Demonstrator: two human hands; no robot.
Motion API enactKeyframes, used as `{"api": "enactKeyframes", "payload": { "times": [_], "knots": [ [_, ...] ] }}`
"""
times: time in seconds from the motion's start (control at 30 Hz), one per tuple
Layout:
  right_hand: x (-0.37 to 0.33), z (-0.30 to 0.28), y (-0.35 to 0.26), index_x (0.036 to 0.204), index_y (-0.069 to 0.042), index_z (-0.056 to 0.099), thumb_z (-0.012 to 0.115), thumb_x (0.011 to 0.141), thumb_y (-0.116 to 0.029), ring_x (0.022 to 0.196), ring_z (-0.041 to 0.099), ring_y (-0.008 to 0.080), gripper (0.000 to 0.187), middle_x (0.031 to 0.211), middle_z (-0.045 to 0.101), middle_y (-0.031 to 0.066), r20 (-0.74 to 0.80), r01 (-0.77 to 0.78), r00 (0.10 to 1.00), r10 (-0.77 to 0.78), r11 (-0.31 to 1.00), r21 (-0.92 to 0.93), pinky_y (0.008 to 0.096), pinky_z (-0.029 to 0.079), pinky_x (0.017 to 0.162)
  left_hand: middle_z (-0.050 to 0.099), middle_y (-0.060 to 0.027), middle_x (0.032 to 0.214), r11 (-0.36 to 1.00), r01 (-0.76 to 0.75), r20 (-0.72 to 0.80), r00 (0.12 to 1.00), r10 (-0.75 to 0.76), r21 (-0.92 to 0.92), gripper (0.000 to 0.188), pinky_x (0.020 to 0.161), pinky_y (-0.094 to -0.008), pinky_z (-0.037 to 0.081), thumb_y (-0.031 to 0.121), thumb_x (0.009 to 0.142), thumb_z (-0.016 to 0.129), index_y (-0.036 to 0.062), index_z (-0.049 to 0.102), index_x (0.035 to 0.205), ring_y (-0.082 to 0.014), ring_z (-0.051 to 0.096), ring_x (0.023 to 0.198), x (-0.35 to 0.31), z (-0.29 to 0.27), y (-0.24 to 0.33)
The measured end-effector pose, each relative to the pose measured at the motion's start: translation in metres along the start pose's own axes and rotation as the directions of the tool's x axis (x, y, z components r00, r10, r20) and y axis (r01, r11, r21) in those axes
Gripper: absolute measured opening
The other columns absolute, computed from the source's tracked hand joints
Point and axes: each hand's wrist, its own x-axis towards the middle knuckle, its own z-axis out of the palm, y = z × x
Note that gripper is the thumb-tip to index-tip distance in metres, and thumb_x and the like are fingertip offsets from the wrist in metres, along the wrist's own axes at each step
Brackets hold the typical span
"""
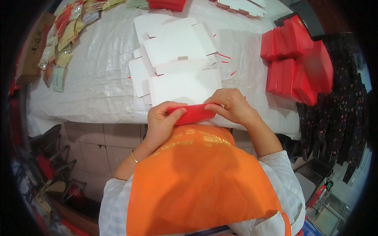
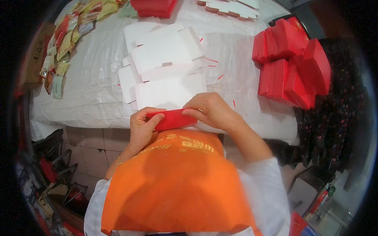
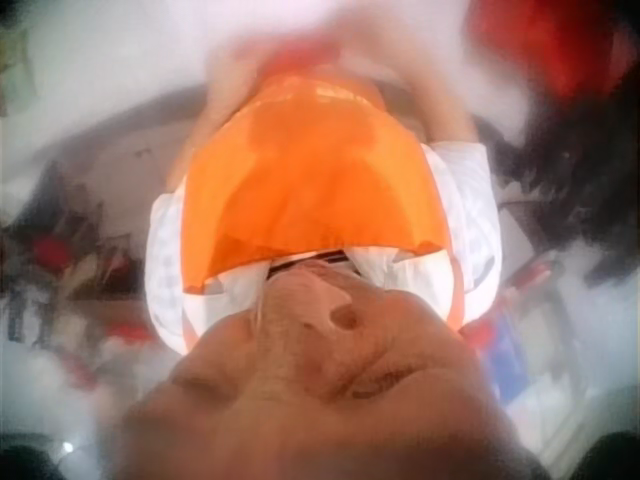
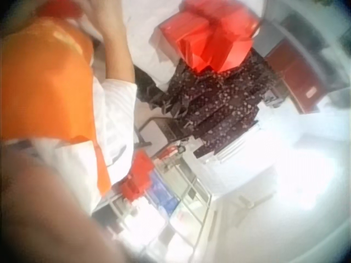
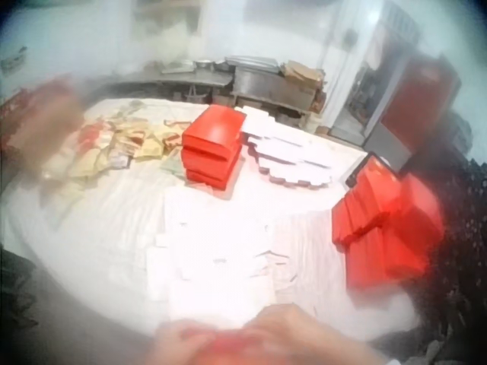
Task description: The person assembles small red cardboard boxes by folding the flat pieces into shape. They then place small packaged items into the boxes and close the lids. Finally, the person arranges the completed boxes into a black tray.
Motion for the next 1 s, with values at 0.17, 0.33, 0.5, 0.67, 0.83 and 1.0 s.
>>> {"api": "enactKeyframes", "payload": {
  "times": [0.17, 0.33, 0.5, 0.67, 0.83, 1.0],
  "knots": [
    [0.011, -0.006, 0.008, 0.105, -0.005, 0.071, 0.068, 0.090, -0.020, 0.082, 0.065, 0.0307, 0.022, 0.092, 0.071, 0.0127, -0.047, -0.056, 0.997, 0.067, 0.975, 0.213, 0.0364, 0.052, 0.074, 0.068, -0.0094, 0.103, 0.990, -0.097, 0.002, 0.995, 0.098, -0.107, 0.028, 0.080, -0.0256, 0.055, 0.000, 0.095, 0.063, -0.0007, 0.059, 0.123, -0.0108, 0.065, 0.091, 0.004, 0.015, 0.014],
    [0.076, -0.007, 0.045, 0.107, -0.001, 0.067, 0.066, 0.087, -0.013, 0.102, 0.063, 0.0308, 0.023, 0.105, 0.068, 0.0143, -0.337, 0.004, 0.937, -0.095, 0.965, -0.261, 0.0376, 0.051, 0.087, 0.068, -0.0079, 0.103, 0.984, -0.105, -0.052, 0.994, 0.098, -0.144, 0.024, 0.081, -0.0252, 0.054, -0.001, 0.094, 0.062, -0.0005, 0.059, 0.118, -0.0101, 0.064, 0.092, 0.008, 0.020, 0.023],
    [0.113, 0.003, 0.061, 0.098, -0.002, 0.065, 0.068, 0.080, -0.013, 0.101, 0.061, 0.0331, 0.022, 0.104, 0.068, 0.0148, -0.013, 0.040, 0.999, -0.051, 0.899, -0.436, 0.0422, 0.050, 0.083, 0.068, -0.0064, 0.097, 0.995, -0.064, -0.098, 0.994, 0.055, -0.083, 0.012, 0.077, -0.0239, 0.054, 0.004, 0.097, 0.062, -0.0017, 0.060, 0.107, -0.0082, 0.064, 0.086, 0.018, 0.013, 0.015],
    [0.112, -0.006, 0.038, 0.100, -0.001, 0.066, 0.064, 0.089, -0.020, 0.084, 0.064, 0.0336, 0.022, 0.088, 0.068, 0.0178, 0.136, -0.083, 0.983, 0.120, 0.964, -0.252, 0.0431, 0.050, 0.076, 0.069, -0.0069, 0.097, 0.997, -0.044, -0.146, 0.989, 0.034, -0.065, 0.012, 0.077, -0.0241, 0.054, 0.006, 0.097, 0.062, -0.0016, 0.060, 0.107, -0.0089, 0.065, 0.086, 0.021, 0.008, 0.007],
    [0.099, -0.024, 0.022, 0.116, -0.003, 0.068, 0.056, 0.099, -0.023, 0.075, 0.062, 0.0282, 0.029, 0.086, 0.069, 0.0182, 0.166, -0.110, 0.981, 0.105, 0.994, 0.024, 0.0375, 0.050, 0.071, 0.067, -0.0072, 0.102, 0.948, -0.034, -0.120, 0.993, -0.005, -0.317, 0.016, 0.078, -0.0248, 0.054, 0.007, 0.097, 0.062, 0.0001, 0.060, 0.111, -0.0089, 0.063, 0.090, 0.024, 0.015, 0.012],
    [0.082, -0.021, 0.001, 0.119, -0.006, 0.069, 0.059, 0.096, -0.016, 0.079, 0.064, 0.0248, 0.027, 0.092, 0.071, 0.0162, 0.179, -0.022, 0.983, 0.040, 0.995, -0.100, 0.0332, 0.051, 0.073, 0.067, -0.0063, 0.104, 0.931, 0.017, -0.066, 0.997, -0.044, -0.364, 0.018, 0.080, -0.0249, 0.054, 0.009, 0.098, 0.061, 0.0007, 0.060, 0.113, -0.0091, 0.063, 0.092, 0.023, 0.013, 0.010]
  ]
}}
